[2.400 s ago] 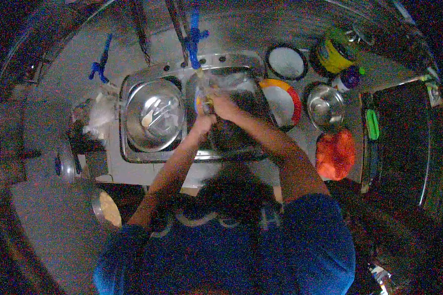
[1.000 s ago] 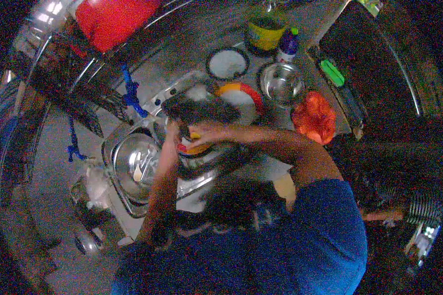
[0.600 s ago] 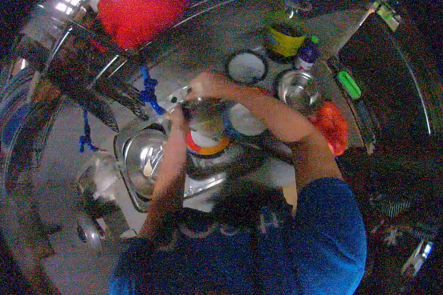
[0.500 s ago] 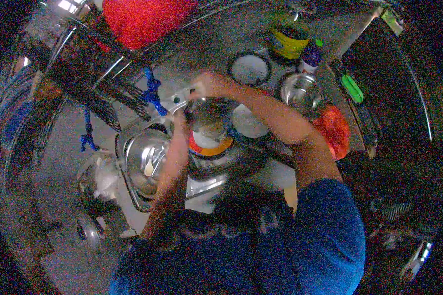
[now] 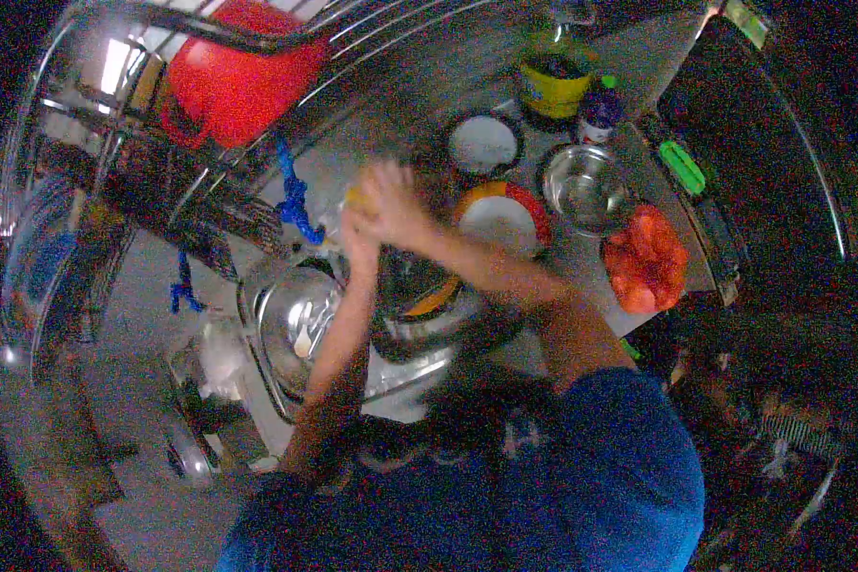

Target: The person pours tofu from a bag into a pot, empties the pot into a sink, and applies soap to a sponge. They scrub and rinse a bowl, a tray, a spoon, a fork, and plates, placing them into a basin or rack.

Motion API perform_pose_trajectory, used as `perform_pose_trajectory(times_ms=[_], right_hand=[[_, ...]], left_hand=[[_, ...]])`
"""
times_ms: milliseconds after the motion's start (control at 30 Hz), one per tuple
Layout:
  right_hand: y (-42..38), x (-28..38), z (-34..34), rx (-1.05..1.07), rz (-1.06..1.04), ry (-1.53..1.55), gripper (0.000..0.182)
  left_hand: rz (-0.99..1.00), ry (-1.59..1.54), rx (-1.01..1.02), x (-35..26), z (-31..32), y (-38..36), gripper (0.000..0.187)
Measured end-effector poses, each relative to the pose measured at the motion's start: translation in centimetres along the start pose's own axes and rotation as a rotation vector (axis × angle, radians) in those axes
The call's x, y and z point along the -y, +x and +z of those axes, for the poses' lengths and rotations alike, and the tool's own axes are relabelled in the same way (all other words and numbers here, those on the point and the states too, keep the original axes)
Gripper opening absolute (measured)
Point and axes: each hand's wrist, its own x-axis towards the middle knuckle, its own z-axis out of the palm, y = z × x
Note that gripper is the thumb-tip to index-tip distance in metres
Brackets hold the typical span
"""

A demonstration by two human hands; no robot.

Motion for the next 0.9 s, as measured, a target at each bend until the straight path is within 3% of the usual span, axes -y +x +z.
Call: perform_pose_trajectory(times_ms=[67,133,167,233,300,333,433,467,567,633,700,767,800,867,900], right_hand=[[-1.1,0.3,0.4,-0.001,-0.030,-0.091,0.022],[-1.6,-0.5,0.7,-0.020,0.049,-0.175,0.015],[0.1,-0.1,-1.8,0.211,0.248,-0.222,0.011],[-0.2,-2.0,-0.6,0.020,0.316,-0.159,0.011],[-1.7,-0.1,-0.1,0.054,0.183,-0.106,0.012],[-1.9,0.6,-0.4,-0.029,0.022,-0.072,0.013],[0.1,-0.8,-2.7,0.395,0.408,-0.125,0.014],[0.0,-2.6,-1.7,0.094,0.483,-0.138,0.013],[-1.3,-2.0,-0.1,-0.011,0.308,0.087,0.012],[-1.3,1.3,-1.2,-0.042,0.081,0.060,0.027],[-1.9,-0.2,-0.9,0.081,0.306,0.135,0.030],[-1.7,-5.4,-0.3,0.148,0.764,0.425,0.033],[-2.0,-7.6,0.6,0.088,0.744,0.513,0.033],[-1.4,-7.7,1.3,0.105,0.761,0.476,0.031],[-1.5,-7.5,1.7,0.112,0.770,0.457,0.031]], left_hand=[[-0.057,-0.292,-0.121,-4.2,-0.3,1.1,0.039],[-0.414,-0.214,-0.061,-6.0,-1.8,1.7,0.044],[-0.603,-0.164,-0.025,-6.2,-2.2,1.3,0.047],[-0.457,-0.121,-0.074,-6.1,-1.8,1.2,0.052],[-0.328,-0.060,-0.077,-6.4,-1.5,1.3,0.051],[-0.347,-0.073,-0.071,-6.7,-1.6,1.2,0.051],[-0.390,-0.057,-0.038,-8.0,-2.6,1.7,0.051],[-0.411,-0.017,-0.011,-8.4,-3.0,1.9,0.051],[-0.368,-0.066,-0.036,-8.6,-2.9,1.7,0.051],[-0.411,-0.088,-0.012,-7.7,-2.9,1.6,0.052],[-0.377,-0.097,-0.021,-7.8,-3.2,1.1,0.053],[-0.324,-0.037,-0.068,-7.6,-3.8,0.4,0.054],[-0.287,0.031,-0.110,-7.0,-3.9,-0.3,0.055],[-0.690,-0.213,-0.174,-7.4,-4.8,-0.9,0.052],[-0.677,-0.205,-0.193,-7.8,-5.2,-1.4,0.051]])
